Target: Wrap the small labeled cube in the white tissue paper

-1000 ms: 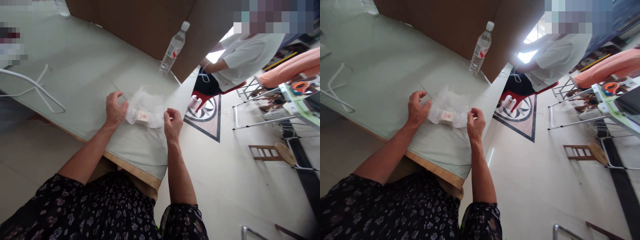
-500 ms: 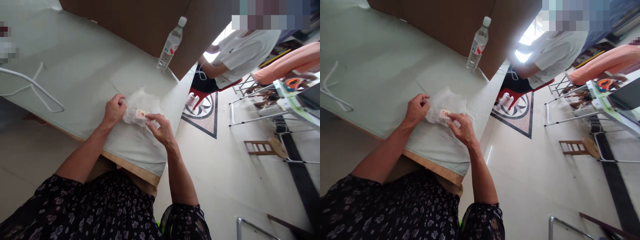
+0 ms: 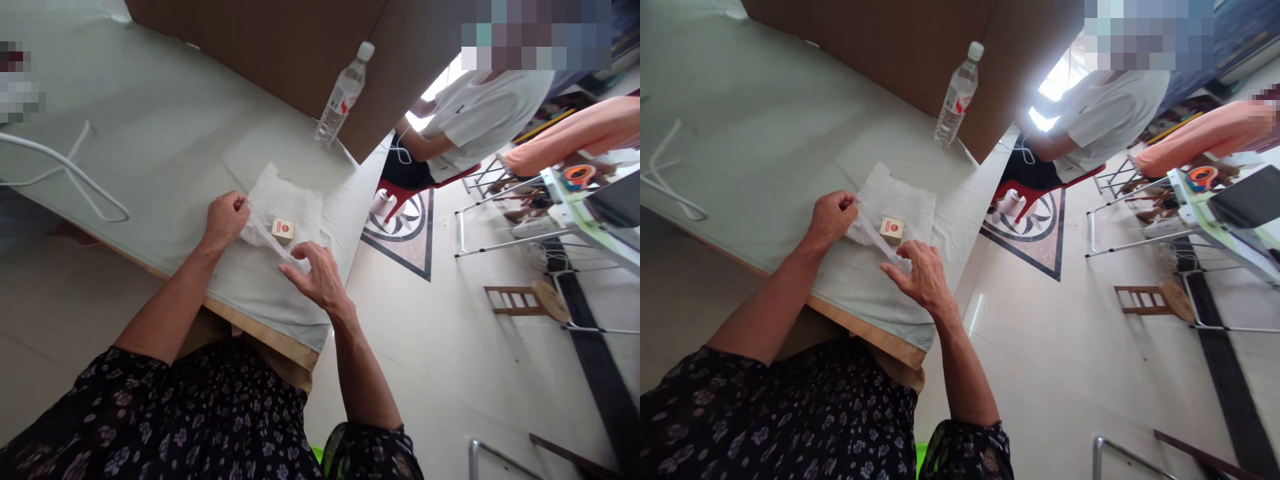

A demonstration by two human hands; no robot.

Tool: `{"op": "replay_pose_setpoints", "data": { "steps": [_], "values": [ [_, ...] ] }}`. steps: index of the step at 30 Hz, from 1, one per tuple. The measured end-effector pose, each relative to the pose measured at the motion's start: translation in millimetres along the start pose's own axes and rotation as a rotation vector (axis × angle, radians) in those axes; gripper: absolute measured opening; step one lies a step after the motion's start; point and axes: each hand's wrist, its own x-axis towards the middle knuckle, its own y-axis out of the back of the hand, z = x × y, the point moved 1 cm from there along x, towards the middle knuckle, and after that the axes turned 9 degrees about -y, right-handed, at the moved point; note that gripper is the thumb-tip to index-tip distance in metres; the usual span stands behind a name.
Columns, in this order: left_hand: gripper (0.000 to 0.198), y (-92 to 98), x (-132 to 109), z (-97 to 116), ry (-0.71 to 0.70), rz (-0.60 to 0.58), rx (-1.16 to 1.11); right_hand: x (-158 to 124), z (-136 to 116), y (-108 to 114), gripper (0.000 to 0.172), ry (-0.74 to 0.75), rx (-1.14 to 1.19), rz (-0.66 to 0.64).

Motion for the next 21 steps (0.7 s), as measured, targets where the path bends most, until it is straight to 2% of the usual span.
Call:
{"op": "replay_pose_setpoints", "data": {
  "steps": [3,7,12,16,18,21],
  "values": [
    [0.026,-0.1,1.0,-2.6,0.023,0.019,-0.088,6.0,-8.2,-10.3,0.047,-0.024,-0.071,0.099],
    [0.027,0.4,2.1,-3.9,0.055,0.033,-0.127,6.8,-8.3,-21.6,0.020,-0.002,-0.188,0.135],
    [0.026,-1.3,1.2,-2.4,0.019,0.005,-0.031,-17.1,5.1,-10.0,0.029,0.219,-0.138,-0.037],
    [0.029,-8.9,-0.9,-4.7,-0.042,0.012,0.164,-31.8,10.8,7.1,0.015,0.176,-0.027,-0.186],
    [0.036,-12.3,-2.0,-6.5,-0.072,0.032,0.223,-27.4,10.1,12.2,0.018,0.096,0.056,-0.135],
    [0.049,-12.3,-4.4,-6.1,-0.203,0.131,0.212,-5.4,7.1,9.1,0.023,-0.015,0.116,0.051]
  ]
}}
